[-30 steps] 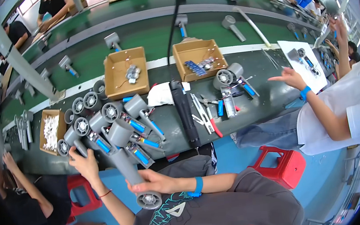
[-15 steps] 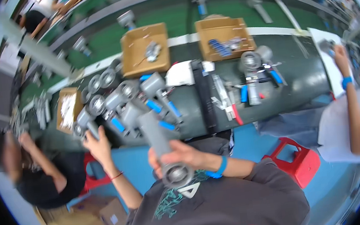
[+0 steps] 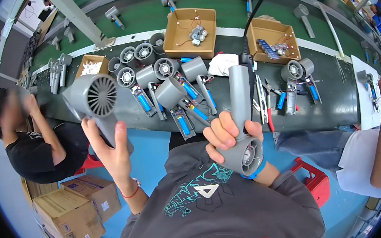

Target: Assembling the internal components and housing of handheld hair dryers on a production line.

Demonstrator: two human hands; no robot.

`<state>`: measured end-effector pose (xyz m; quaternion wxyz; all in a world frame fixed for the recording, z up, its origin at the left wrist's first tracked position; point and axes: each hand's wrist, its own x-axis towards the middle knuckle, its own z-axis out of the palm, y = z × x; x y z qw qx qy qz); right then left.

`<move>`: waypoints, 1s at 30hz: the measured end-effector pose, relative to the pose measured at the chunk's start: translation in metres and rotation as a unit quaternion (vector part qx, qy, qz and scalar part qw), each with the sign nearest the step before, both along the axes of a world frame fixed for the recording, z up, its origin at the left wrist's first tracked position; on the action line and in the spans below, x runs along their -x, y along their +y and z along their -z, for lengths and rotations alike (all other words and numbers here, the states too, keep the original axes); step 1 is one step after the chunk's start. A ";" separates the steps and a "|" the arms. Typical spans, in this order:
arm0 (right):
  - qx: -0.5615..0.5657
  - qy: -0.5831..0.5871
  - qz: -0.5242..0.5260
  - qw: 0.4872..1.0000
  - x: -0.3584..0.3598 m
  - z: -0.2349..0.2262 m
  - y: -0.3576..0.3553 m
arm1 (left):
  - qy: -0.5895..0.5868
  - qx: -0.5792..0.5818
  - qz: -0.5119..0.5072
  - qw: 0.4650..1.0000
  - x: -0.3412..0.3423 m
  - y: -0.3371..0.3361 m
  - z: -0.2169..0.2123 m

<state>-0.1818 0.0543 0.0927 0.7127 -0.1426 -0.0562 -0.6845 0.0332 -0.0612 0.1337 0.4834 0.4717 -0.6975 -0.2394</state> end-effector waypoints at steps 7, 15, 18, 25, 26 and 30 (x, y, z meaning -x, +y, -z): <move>0.001 0.011 -0.009 1.000 0.009 -0.014 0.014 | -0.004 -0.007 0.139 0.990 0.048 0.006 -0.022; 0.046 -0.045 0.005 0.998 0.023 -0.002 0.023 | -0.128 0.143 0.177 0.965 0.074 0.018 -0.047; 0.015 0.035 0.154 0.987 0.033 -0.005 0.028 | -0.174 0.174 0.224 0.943 0.097 0.019 -0.060; 0.028 0.209 0.331 0.920 0.051 -0.010 0.049 | -0.133 0.188 0.303 0.925 0.150 0.038 -0.065; 0.001 0.245 0.332 0.911 0.060 -0.014 0.052 | -0.135 0.192 0.316 0.919 0.161 0.038 -0.069; 0.018 0.300 0.416 0.858 0.097 -0.036 0.057 | -0.093 0.174 0.394 0.898 0.203 0.044 -0.093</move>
